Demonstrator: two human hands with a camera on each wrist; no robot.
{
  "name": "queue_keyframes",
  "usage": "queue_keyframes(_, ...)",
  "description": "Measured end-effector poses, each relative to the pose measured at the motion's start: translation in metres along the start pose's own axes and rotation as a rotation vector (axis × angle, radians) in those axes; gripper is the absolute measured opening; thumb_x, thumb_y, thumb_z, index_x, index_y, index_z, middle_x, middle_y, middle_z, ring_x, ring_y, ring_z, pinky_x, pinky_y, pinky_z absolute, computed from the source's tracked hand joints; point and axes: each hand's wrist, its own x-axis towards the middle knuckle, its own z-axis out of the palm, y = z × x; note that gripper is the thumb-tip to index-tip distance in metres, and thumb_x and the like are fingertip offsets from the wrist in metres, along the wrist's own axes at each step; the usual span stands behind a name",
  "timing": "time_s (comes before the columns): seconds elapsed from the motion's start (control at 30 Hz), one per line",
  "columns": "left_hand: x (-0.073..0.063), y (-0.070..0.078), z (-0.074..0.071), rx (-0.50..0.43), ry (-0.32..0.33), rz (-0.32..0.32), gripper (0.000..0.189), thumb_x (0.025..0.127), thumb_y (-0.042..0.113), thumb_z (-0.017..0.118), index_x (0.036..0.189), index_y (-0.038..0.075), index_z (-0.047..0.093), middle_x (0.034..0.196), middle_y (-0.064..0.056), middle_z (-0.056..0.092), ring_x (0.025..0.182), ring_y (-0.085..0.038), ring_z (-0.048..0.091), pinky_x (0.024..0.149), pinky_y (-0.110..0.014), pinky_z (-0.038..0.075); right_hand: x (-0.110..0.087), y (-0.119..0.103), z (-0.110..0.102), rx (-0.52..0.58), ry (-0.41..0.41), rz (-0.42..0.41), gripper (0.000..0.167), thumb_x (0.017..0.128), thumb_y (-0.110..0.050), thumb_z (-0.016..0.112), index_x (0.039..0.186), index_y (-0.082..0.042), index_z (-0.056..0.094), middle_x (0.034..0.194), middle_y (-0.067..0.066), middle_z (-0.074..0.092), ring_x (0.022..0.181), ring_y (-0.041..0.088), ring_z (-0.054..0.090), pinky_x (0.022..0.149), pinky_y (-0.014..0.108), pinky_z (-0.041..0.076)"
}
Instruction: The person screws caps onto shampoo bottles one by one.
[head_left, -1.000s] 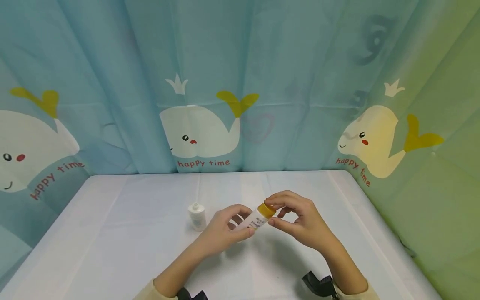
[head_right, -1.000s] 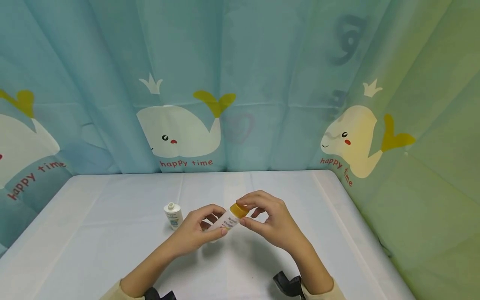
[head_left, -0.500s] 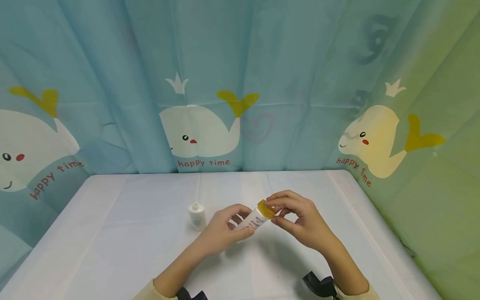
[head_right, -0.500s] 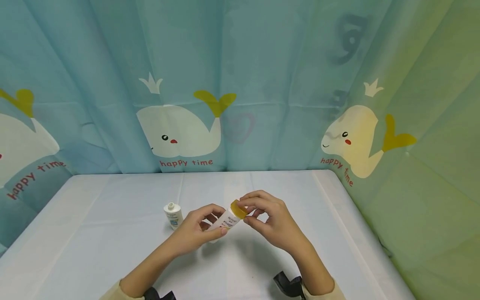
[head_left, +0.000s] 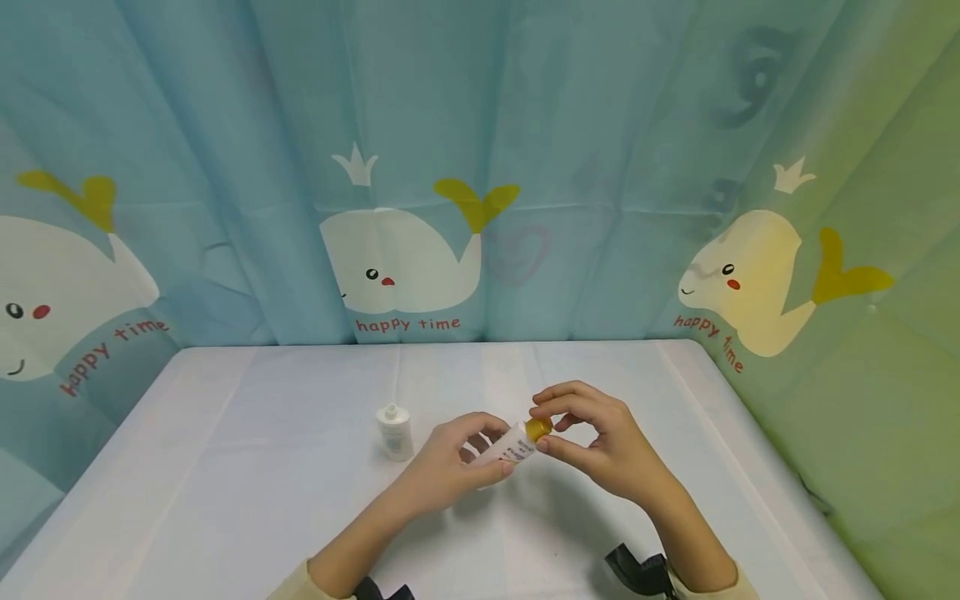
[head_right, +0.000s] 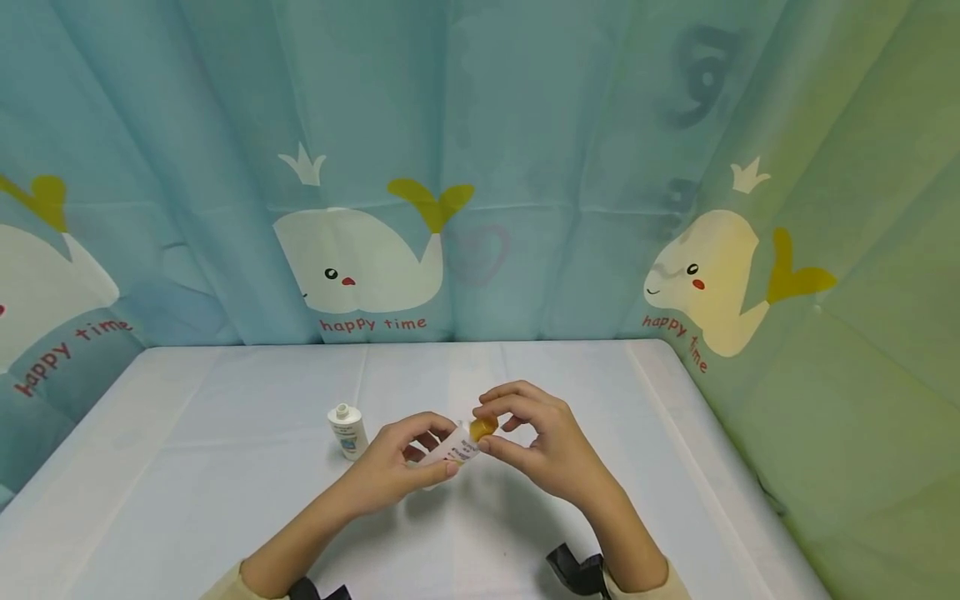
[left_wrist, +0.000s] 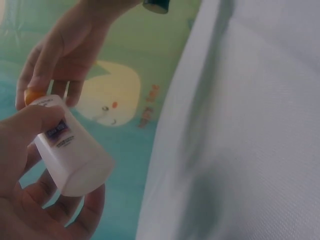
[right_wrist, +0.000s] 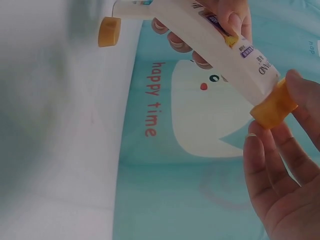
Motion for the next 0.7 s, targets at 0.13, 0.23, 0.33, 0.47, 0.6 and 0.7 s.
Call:
queue_keyframes(0.13,-0.0003,0.0013,0.0001,0.007,0.003,0.005,0.029,0.088,0.032,0.075,0.115,0.027,0.065,0.107,0.013,0.066,0.098,-0.015,0.059,0.080,-0.032,0.054,0.0004,-0.0004,0.0003,0.015,0.002,-0.010,0.030,0.082,-0.005,0.081,0.109,-0.017,0.072,0.116,0.002,0.068,0.105,0.014,0.064,0.076,0.028,0.058)
queue_keyframes(0.23,-0.0005,0.0022,-0.0005,0.009,0.011,0.005,0.029,0.088,0.032,0.075,0.114,0.027,0.065,0.106,0.012,0.066,0.098,-0.018,0.059,0.081,-0.034,0.054,0.0004,-0.0004,0.0005,0.024,0.003,-0.022,0.034,0.082,-0.003,0.080,0.112,-0.016,0.071,0.117,0.003,0.067,0.105,0.015,0.065,0.074,0.028,0.058)
queue_keyframes(0.33,-0.0007,0.0029,-0.0014,0.013,0.018,0.000,0.029,0.088,0.033,0.075,0.114,0.026,0.065,0.106,0.012,0.066,0.099,-0.020,0.059,0.081,-0.035,0.054,0.0000,-0.0001,0.0007,0.023,0.006,-0.032,0.038,0.082,-0.001,0.079,0.116,-0.014,0.070,0.117,0.005,0.068,0.102,0.016,0.065,0.072,0.026,0.058)
queue_keyframes(0.47,-0.0006,0.0031,-0.0027,0.019,0.029,-0.006,0.030,0.088,0.033,0.075,0.115,0.027,0.064,0.106,0.011,0.066,0.099,-0.020,0.059,0.081,-0.036,0.053,-0.0003,-0.0006,0.0007,0.012,0.006,-0.025,0.041,0.082,-0.001,0.079,0.120,-0.013,0.069,0.117,0.006,0.068,0.099,0.015,0.066,0.070,0.025,0.057)
queue_keyframes(0.6,-0.0006,0.0034,-0.0039,0.019,0.038,-0.012,0.030,0.088,0.033,0.075,0.115,0.027,0.064,0.106,0.010,0.065,0.099,-0.019,0.058,0.081,-0.037,0.053,-0.0001,-0.0017,0.0002,0.008,0.003,-0.011,0.041,0.082,-0.001,0.079,0.121,-0.012,0.068,0.118,0.005,0.067,0.099,0.015,0.066,0.069,0.025,0.057)
queue_keyframes(0.7,-0.0004,0.0038,-0.0047,0.017,0.042,-0.014,0.030,0.088,0.031,0.076,0.115,0.027,0.064,0.106,0.009,0.065,0.099,-0.019,0.058,0.080,-0.037,0.053,-0.0002,-0.0023,-0.0006,0.011,0.000,0.000,0.041,0.083,-0.003,0.079,0.121,-0.013,0.068,0.119,0.004,0.067,0.098,0.015,0.065,0.069,0.025,0.057)
